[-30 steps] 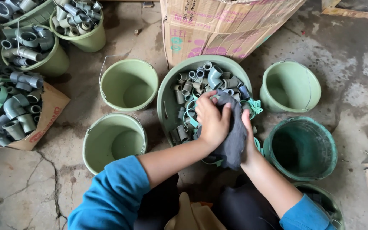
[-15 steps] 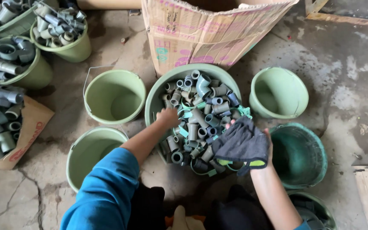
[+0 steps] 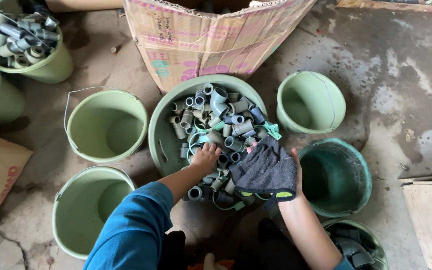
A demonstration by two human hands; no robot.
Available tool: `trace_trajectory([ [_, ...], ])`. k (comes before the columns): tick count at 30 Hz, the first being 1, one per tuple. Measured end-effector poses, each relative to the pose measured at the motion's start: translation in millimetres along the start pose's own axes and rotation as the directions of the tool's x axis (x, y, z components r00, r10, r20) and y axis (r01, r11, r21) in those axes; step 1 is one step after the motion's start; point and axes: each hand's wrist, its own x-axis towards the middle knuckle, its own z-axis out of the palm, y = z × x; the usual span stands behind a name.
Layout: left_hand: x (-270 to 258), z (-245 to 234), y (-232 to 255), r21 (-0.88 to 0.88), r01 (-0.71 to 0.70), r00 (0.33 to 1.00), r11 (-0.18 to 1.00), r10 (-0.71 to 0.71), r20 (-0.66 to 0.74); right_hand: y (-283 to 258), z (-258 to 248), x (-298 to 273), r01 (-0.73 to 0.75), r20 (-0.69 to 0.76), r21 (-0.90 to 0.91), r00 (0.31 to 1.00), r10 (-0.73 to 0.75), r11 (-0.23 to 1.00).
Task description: The person sits on the floor and wipes small plastic pipe fittings with a dark cloth. They pick each fitting from a green bucket, wipe it, and place it into another bucket. The process is repeated for multiple fittings.
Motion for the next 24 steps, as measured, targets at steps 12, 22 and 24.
trace_trajectory([
  [12,-20.4,-29.1,-20.9,-0.146,0.097,0.993,0.985,-0.085,0.082,2.6,15.9,-16.7,0.01,0.014,0.011,1.0,-0.01,1.0],
  [22,-124.8,-281.8,-33.2,-0.915,-0.143,0.988,0.377,-0.007,-0.157,16.3,42.4,-68.0,0.014,0.086,-0.029,0.996,-0.012,0.999],
  [24,-155.3,-329.6,-27.0,-0.928,-0.215,0.968,0.303,-0.06,-0.244,21.4,46.8,-78.6,0.018,0.092,-0.034,0.996,-0.015,0.999],
])
